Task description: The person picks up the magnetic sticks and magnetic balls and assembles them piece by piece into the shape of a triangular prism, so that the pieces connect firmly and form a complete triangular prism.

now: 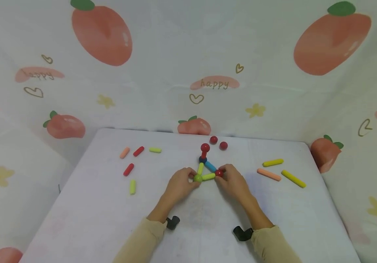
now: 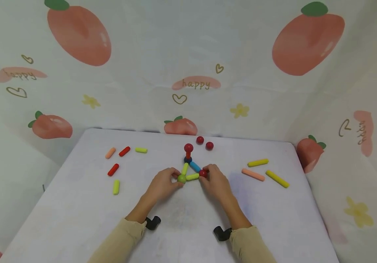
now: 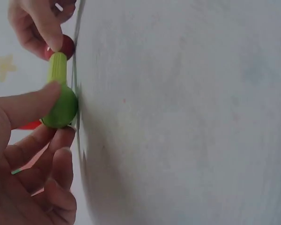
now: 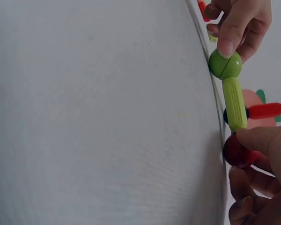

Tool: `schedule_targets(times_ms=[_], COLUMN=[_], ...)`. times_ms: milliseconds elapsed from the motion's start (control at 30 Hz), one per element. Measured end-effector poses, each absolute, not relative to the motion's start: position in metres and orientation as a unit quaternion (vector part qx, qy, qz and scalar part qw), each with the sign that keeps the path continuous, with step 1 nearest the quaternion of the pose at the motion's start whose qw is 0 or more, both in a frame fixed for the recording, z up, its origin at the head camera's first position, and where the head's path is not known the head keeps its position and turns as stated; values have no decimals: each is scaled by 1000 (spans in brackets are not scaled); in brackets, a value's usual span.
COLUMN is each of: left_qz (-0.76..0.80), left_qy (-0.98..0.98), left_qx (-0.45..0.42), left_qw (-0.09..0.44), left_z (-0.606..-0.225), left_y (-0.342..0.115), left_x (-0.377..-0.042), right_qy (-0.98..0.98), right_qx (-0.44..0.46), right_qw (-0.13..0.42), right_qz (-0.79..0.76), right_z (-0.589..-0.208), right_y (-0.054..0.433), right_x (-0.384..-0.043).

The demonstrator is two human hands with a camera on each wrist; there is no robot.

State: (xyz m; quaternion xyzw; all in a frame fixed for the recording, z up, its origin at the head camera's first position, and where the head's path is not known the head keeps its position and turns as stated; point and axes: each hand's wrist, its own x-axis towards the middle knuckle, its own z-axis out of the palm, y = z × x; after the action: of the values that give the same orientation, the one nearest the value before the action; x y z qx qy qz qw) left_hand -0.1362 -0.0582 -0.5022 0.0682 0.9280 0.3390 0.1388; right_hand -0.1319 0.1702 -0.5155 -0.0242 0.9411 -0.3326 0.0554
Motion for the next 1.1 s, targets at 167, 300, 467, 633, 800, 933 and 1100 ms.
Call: schedule_targets(times_ms=[167, 300, 467, 633, 800, 933, 1100], left_qz=[356, 368, 374, 369, 325, 299, 364], left_qy=[924, 927, 926, 927, 943, 952, 931], left_qx=[60, 28, -28, -41, -20, -9, 26], left_qw=[126, 63, 31, 52, 63, 61, 29], left_z=[-498, -493, -495, -498, -503, -503, -495], left_y=[-78, -115, -156, -170, -168, -162, -145], left_x=[-156, -192, -225, -233, -238, -234, -217], right_qy=[943, 945, 943, 942, 943, 942, 943], right_qx=[-26, -21, -13, -11, -12, -10, -3], right_qw=[40, 36, 37, 41, 36, 40, 40], right_qz=[-329, -325, -330, -332, -330, -332, -332], right_z=[-516, -517, -518, -516, -516, -516, -517], right_y=[170, 170, 170, 169, 168, 167, 167], right_x=[-130, -131, -130, -129, -130, -130, -130])
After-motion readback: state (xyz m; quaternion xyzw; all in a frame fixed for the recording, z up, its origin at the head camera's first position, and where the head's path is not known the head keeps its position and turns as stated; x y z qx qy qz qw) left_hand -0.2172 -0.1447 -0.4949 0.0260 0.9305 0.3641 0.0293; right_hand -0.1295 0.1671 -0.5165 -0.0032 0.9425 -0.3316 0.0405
